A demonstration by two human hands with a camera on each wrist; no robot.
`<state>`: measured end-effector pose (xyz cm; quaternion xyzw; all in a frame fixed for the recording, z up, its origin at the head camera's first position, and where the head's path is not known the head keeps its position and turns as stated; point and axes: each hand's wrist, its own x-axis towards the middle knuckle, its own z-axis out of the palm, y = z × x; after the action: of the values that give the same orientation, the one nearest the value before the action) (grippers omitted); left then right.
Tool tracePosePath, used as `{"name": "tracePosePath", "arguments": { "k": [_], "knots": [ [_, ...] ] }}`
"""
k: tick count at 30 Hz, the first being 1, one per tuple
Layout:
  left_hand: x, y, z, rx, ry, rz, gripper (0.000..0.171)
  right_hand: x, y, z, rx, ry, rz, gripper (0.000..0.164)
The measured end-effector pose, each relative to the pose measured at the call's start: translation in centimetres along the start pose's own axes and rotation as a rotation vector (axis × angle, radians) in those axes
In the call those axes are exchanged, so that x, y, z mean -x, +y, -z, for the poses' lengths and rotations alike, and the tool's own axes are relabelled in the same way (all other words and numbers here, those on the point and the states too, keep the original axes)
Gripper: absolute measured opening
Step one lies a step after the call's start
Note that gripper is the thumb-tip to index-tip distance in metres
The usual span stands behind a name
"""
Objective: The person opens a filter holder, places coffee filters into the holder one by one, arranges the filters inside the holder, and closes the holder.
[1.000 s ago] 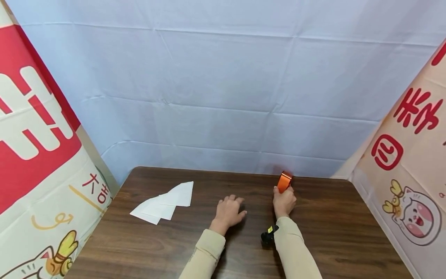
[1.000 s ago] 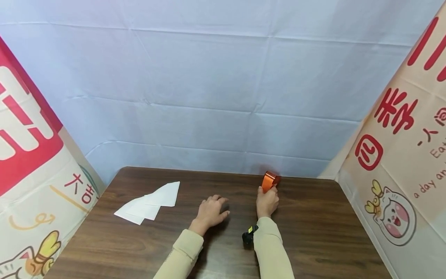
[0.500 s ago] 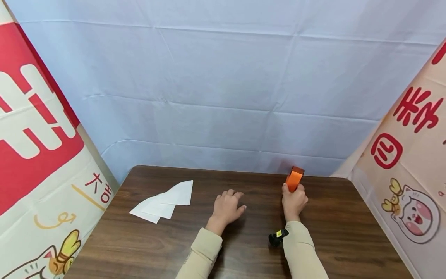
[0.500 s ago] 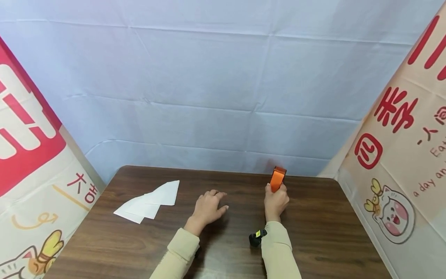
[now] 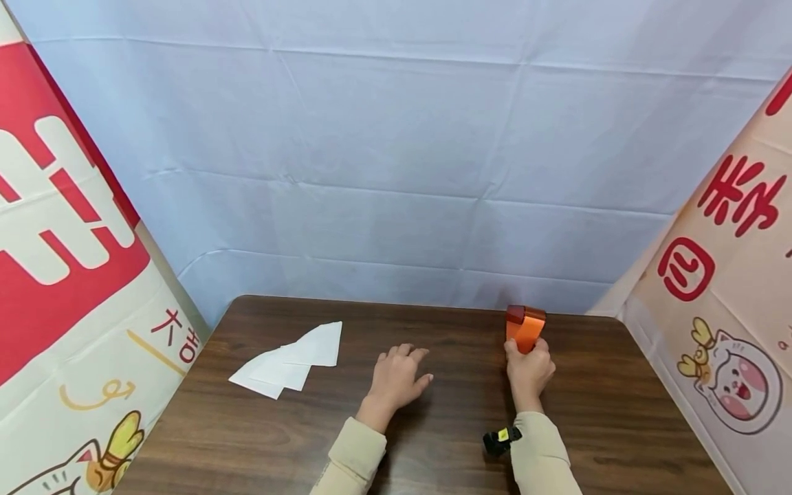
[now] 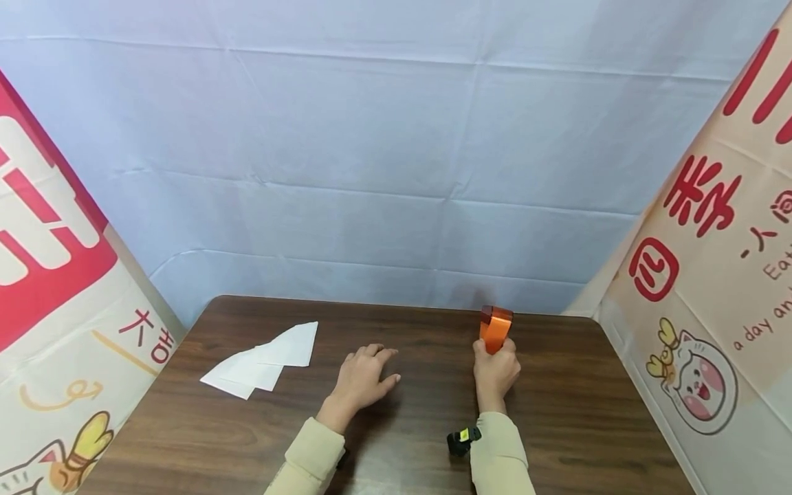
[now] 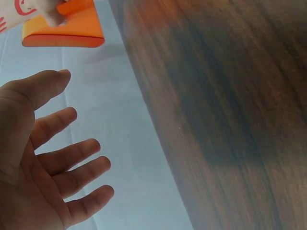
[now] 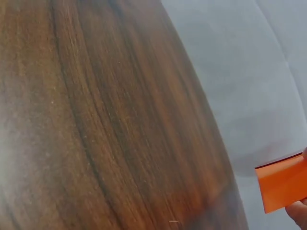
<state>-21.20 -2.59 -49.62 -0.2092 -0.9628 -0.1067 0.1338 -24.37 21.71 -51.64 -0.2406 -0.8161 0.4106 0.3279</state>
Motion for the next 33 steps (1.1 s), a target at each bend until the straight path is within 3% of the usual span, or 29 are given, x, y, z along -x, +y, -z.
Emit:
{"name": "tracePosePath", "arguments": {
  "k": [10,20,28,33],
  "knots": [
    [0.8,-0.5,0.0,0.046,0.022,-0.015,0.044,0.7,-0.4,1.6,-0.054,-0.005,0.018,0.032],
    [1.7,-1.3,0.1,0.102,0.053,-0.052,0.044,1.4,-0.1,2.8,-0.129,-0.109,-0.048,0.028],
    [2.2,-2.1,0.1,0.118,0.061,-0.050,0.042,1.7,0.4,3.2,-0.159,-0.107,-0.020,0.018],
    [2.6,-2.5,0.3,0.133,0.066,-0.051,0.042,2.2,0.6,3.6,-0.172,-0.177,-0.024,0.017]
  ]
}}
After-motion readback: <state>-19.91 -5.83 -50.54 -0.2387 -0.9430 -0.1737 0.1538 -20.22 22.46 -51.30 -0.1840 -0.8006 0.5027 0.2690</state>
